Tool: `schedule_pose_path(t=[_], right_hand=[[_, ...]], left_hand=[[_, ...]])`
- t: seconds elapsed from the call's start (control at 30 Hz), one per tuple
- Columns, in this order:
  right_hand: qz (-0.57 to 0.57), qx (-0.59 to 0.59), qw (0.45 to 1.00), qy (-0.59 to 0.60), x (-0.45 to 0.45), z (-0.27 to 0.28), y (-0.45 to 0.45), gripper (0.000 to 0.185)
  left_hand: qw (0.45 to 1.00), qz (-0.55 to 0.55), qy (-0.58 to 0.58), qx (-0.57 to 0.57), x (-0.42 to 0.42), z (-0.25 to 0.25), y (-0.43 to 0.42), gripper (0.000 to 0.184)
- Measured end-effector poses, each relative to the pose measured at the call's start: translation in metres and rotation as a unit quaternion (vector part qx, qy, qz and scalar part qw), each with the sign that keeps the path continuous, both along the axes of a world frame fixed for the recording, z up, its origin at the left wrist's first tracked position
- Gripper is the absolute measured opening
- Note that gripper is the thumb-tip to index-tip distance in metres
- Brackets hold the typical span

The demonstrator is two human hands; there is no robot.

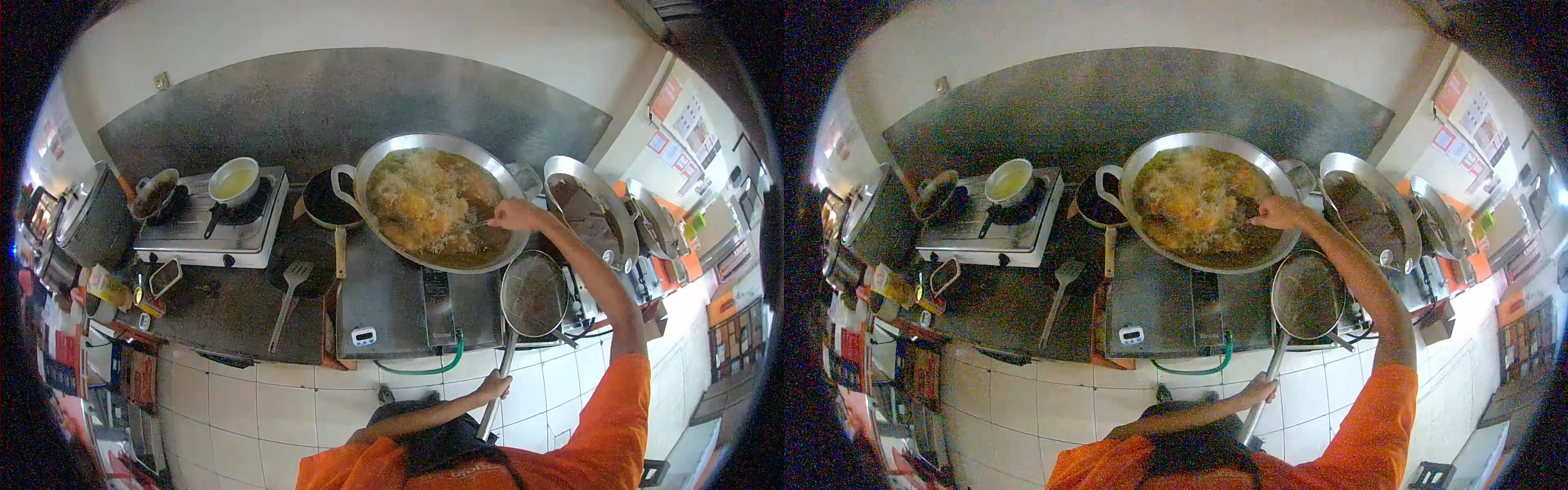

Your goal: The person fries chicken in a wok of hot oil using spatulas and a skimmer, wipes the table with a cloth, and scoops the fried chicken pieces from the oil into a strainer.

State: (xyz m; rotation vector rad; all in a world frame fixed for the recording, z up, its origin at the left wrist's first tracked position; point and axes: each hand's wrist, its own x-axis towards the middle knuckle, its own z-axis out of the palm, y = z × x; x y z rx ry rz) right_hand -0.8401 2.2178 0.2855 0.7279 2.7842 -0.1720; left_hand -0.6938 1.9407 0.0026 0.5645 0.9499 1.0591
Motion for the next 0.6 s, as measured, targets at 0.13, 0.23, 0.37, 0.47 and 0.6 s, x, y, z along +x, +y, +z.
schedule_pose_path(t=[0.13,0.23,0.37,0.47,0.6], right_hand=[[-0.052,-0.101,0.992,-0.054,0.005,0.028,-0.006,0.039],[-0.027,-0.098,0.993,-0.061,0.024,0.045,0.008,0.039],[-0.033,0.106,0.984,-0.139,0.043,0.078,0.006,0.037],[-0.029,0.245,0.964,-0.102,0.059,0.083,0.014,0.033],[-0.046,0.346,0.936,-0.036,0.069,0.061,0.045,0.028]], left_hand=[[0.999,0.030,0.028,0.004,-0.001,0.006,0.000,0.023],[0.999,-0.019,0.029,0.009,-0.005,0.006,0.004,0.022],[1.000,0.011,0.024,0.003,-0.008,0.020,0.000,0.023],[1.000,0.008,0.030,-0.005,-0.012,0.027,-0.002,0.023],[1.000,-0.001,0.028,-0.010,-0.014,0.029,-0.002,0.024]])
